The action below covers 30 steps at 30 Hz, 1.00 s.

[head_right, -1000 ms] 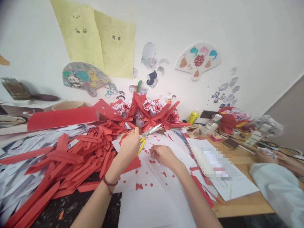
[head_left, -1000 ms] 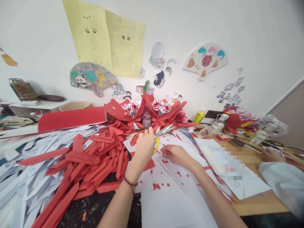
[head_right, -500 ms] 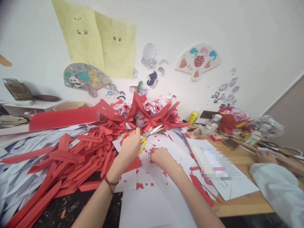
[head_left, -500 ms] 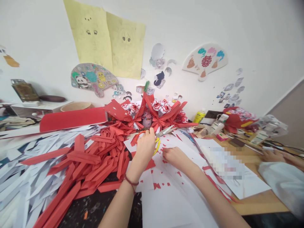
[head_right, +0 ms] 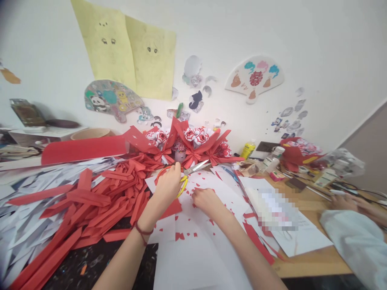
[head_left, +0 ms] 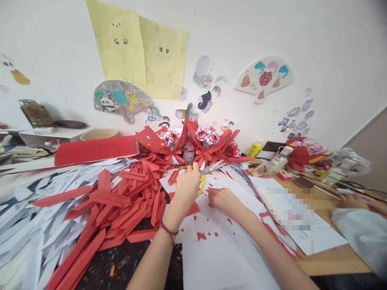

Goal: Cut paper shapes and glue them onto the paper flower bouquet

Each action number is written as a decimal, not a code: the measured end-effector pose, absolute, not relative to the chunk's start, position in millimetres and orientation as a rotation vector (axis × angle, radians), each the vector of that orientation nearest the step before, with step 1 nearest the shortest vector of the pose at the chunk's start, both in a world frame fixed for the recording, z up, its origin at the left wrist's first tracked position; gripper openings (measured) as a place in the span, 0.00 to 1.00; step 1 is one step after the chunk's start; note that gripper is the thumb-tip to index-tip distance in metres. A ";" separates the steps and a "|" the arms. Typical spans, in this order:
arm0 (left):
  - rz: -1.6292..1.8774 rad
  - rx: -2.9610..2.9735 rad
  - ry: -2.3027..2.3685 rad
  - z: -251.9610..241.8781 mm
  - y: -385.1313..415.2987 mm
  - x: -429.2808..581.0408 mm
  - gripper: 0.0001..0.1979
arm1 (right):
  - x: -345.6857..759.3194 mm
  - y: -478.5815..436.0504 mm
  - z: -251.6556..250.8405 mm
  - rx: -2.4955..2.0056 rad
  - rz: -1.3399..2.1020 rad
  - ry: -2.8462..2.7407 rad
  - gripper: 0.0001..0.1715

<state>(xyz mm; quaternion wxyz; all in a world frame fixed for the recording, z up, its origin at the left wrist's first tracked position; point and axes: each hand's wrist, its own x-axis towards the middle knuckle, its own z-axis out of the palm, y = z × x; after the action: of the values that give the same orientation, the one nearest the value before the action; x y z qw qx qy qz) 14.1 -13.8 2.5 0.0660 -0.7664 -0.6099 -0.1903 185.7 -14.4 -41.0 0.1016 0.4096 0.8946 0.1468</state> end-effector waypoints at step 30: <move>-0.581 -2.282 -1.776 -4.3 -12.0 14.5 0.06 | 299.7 -48.7 -49.4 2.356 -0.547 2.561 0.11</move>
<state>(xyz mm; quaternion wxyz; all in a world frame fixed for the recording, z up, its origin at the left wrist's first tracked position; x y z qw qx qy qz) 14.5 -12.0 -4.3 0.0960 -0.7702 -0.5992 -0.1961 299.7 -48.7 -49.4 -0.1892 0.6568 0.7138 -0.1525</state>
